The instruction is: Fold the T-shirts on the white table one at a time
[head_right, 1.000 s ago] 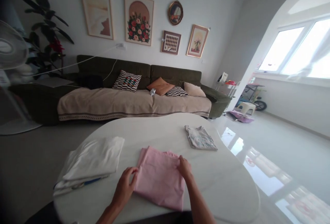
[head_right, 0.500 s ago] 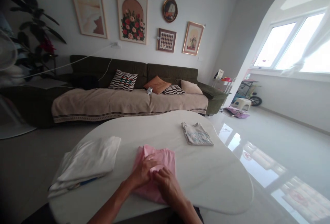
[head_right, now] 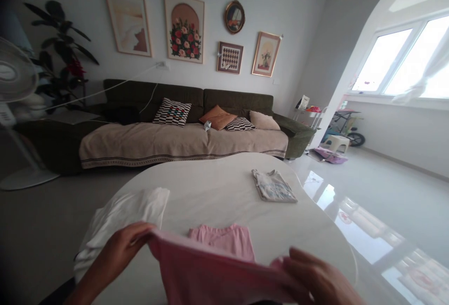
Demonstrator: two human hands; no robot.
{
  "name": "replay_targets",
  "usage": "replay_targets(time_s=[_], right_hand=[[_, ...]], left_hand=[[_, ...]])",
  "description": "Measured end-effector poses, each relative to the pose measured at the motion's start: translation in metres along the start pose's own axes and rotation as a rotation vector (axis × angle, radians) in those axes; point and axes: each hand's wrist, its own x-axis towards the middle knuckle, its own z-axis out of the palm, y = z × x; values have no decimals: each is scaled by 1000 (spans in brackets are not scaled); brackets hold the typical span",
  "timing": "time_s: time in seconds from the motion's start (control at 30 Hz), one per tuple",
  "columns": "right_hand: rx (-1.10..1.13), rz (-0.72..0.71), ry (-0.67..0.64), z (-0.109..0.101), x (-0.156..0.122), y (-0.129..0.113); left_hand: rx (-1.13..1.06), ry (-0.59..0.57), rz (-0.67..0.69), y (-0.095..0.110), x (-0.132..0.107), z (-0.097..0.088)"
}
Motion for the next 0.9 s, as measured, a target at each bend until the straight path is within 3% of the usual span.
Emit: replay_targets(time_s=[0.03,0.1,0.13,0.2,0.27,0.33,0.4,0.47,0.57,0.67,0.8,0.9], right_hand=[[-63,97,65,0,21,10],[-144,276,38,0,75,28],[-179,387,57,-1,104,35],[-223,465,148,-11,155,44],[-241,498,396,-31,187,47],[-208,424,775,-51,194,46],[-138,275,1083,-61,184,45],[-74,159,1165,-54,166,45],[-12,126,1050,-12,140,54],[-3,176,864,53,116,68],[17,354,498,137,79,86],[45,472,239,183,47,93]], left_hand=[[-69,106,-26,5,16,-2],[-174,361,-29,19,54,-1],[-191,416,-23,28,76,1],[-213,494,-14,44,118,4],[-226,559,-6,60,152,-1],[-270,669,57,72,171,-12],[-316,769,179,80,173,-22],[-325,793,281,79,161,-25],[-282,696,277,54,128,-6],[-234,540,147,9,87,35],[-109,253,-119,-43,31,87],[-54,64,-202,-61,-8,108]])
